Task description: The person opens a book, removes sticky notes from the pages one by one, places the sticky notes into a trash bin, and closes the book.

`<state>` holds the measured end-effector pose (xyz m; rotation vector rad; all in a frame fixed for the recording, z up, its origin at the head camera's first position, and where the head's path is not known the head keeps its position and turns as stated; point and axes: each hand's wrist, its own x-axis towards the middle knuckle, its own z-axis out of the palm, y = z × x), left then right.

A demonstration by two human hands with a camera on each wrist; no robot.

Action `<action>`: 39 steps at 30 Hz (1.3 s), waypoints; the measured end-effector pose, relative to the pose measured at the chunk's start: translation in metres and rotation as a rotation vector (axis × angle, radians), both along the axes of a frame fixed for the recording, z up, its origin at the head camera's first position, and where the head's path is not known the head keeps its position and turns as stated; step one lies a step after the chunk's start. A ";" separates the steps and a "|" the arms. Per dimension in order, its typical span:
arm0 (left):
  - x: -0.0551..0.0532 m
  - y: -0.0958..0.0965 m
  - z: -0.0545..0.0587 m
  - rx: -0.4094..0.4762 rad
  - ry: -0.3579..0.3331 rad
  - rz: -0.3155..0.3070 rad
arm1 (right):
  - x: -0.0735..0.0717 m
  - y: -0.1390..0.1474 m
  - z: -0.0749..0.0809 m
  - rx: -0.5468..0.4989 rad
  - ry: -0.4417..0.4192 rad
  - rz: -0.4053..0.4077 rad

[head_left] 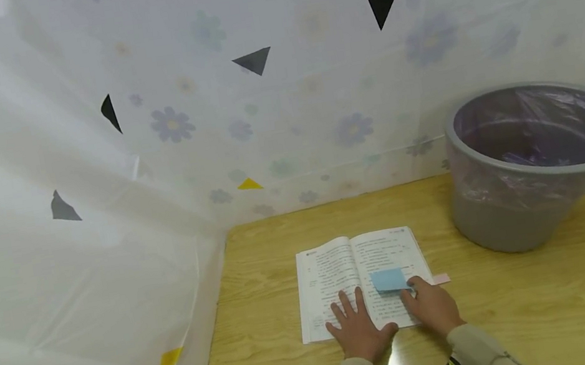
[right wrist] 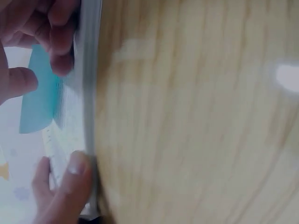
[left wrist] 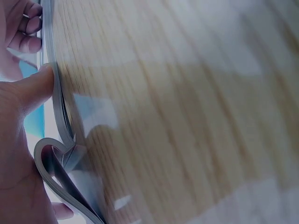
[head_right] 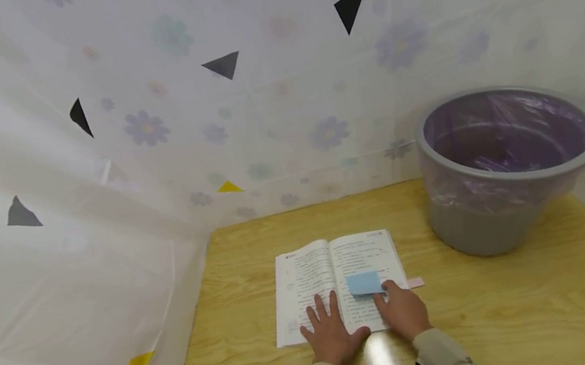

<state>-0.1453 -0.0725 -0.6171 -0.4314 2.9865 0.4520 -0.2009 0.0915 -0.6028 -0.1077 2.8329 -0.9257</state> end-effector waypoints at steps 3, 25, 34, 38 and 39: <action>-0.001 0.001 -0.001 0.000 -0.005 -0.002 | -0.002 0.000 -0.002 -0.106 -0.024 -0.016; -0.001 -0.001 0.005 -0.003 -0.005 0.011 | -0.027 -0.002 -0.006 -0.563 -0.307 -0.169; 0.001 0.000 -0.002 0.022 0.009 0.030 | -0.028 0.002 -0.007 -0.587 -0.396 -0.197; 0.003 0.001 0.005 0.039 0.007 0.020 | -0.023 0.006 -0.008 -0.563 -0.351 -0.175; 0.005 0.001 0.006 0.045 0.008 0.015 | -0.020 0.006 -0.009 -0.559 -0.340 -0.171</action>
